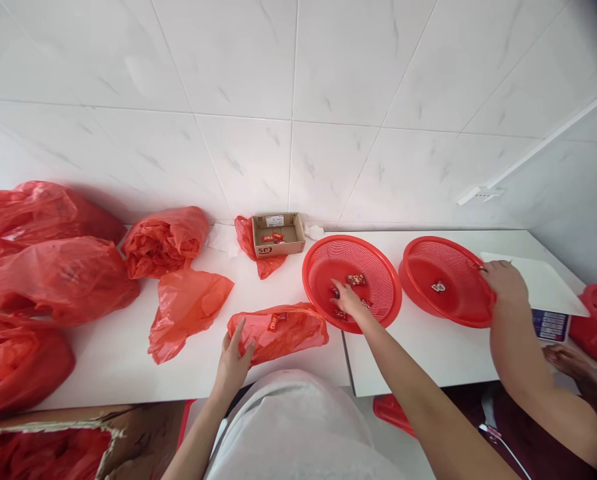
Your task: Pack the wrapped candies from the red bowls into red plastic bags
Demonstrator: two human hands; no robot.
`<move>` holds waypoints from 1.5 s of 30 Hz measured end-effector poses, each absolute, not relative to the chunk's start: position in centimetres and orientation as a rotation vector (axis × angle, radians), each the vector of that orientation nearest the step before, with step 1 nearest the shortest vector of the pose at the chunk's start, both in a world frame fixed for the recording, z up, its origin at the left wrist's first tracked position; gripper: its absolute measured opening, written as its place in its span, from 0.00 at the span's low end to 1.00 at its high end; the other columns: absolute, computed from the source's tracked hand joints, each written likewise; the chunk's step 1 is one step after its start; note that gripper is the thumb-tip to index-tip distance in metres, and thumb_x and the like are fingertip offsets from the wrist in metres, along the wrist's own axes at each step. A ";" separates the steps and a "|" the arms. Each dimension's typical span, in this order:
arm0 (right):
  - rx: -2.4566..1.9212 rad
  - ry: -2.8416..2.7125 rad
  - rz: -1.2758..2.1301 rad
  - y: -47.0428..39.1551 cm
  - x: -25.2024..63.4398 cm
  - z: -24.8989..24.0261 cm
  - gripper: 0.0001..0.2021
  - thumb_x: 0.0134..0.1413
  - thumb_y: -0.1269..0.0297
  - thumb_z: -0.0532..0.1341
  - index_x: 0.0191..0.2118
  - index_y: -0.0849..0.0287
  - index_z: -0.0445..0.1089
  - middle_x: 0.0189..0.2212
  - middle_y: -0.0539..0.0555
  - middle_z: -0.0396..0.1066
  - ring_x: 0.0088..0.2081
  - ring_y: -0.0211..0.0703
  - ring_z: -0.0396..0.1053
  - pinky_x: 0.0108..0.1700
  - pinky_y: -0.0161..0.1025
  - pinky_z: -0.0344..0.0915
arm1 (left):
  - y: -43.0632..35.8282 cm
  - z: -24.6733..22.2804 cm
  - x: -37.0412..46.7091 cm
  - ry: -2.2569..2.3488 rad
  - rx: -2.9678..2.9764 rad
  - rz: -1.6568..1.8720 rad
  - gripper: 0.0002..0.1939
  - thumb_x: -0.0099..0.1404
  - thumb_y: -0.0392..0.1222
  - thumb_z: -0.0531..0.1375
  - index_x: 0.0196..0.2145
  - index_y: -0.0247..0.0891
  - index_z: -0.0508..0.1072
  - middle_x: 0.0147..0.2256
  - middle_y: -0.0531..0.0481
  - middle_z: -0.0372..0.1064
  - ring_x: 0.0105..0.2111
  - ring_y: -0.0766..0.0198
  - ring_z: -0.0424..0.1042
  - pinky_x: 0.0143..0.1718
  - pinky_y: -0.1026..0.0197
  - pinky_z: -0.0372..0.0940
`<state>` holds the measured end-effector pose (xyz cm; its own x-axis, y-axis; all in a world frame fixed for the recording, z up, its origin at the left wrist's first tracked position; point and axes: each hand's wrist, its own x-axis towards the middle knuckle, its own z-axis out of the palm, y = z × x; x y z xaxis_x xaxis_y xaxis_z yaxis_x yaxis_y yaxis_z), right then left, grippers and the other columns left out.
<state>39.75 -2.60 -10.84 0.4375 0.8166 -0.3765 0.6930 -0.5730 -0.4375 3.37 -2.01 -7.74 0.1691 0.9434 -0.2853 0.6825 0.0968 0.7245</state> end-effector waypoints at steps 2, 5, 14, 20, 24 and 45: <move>-2.517 -1.384 0.841 -2.3 39.3 -11.6 0.26 0.52 0.72 0.62 0.59 0.54 0.63 0.57 0.63 0.60 0.52 0.53 0.66 0.48 0.40 0.60 | -2.2 -7.8 3.1 1.584 1.650 0.411 0.32 0.64 0.55 0.53 0.64 0.44 0.58 0.51 0.39 0.61 0.28 0.64 0.69 0.44 0.47 0.68; -2.556 -1.437 0.879 -2.2 39.5 -11.7 0.19 0.54 0.74 0.57 0.53 0.57 0.67 0.52 0.63 0.65 0.45 0.49 0.69 0.43 0.39 0.60 | -2.4 -7.6 2.7 1.602 1.634 0.435 0.32 0.63 0.56 0.54 0.62 0.45 0.60 0.55 0.38 0.58 0.30 0.64 0.70 0.47 0.45 0.67; -2.514 -1.374 1.094 -4.3 40.0 -11.7 0.15 0.43 0.73 0.64 0.42 0.58 0.70 0.39 0.59 0.72 0.38 0.50 0.71 0.37 0.40 0.60 | -2.6 -6.1 2.3 1.608 1.594 0.425 0.28 0.63 0.51 0.54 0.60 0.40 0.64 0.57 0.38 0.61 0.43 0.56 0.74 0.46 0.52 0.68; -2.369 -1.146 1.166 -4.1 40.1 -10.8 0.11 0.39 0.74 0.65 0.31 0.57 0.65 0.25 0.52 0.69 0.34 0.49 0.71 0.36 0.42 0.61 | -1.7 -5.4 3.4 1.629 1.620 0.389 0.31 0.63 0.49 0.53 0.61 0.35 0.61 0.52 0.39 0.67 0.35 0.60 0.73 0.44 0.52 0.67; -2.108 -1.048 1.208 -3.8 38.9 -7.5 0.09 0.51 0.60 0.60 0.33 0.55 0.58 0.29 0.49 0.70 0.32 0.42 0.70 0.34 0.38 0.64 | -1.2 -5.2 3.9 1.624 1.629 0.428 0.32 0.62 0.47 0.55 0.62 0.37 0.60 0.49 0.42 0.70 0.32 0.62 0.72 0.41 0.54 0.67; -1.262 -0.674 1.718 -5.2 25.3 -3.8 0.15 0.49 0.55 0.64 0.32 0.54 0.56 0.34 0.50 0.74 0.32 0.41 0.73 0.35 0.39 0.67 | -2.7 -5.9 3.5 1.550 1.752 0.467 0.35 0.61 0.41 0.55 0.65 0.44 0.52 0.65 0.41 0.53 0.27 0.69 0.70 0.34 0.58 0.67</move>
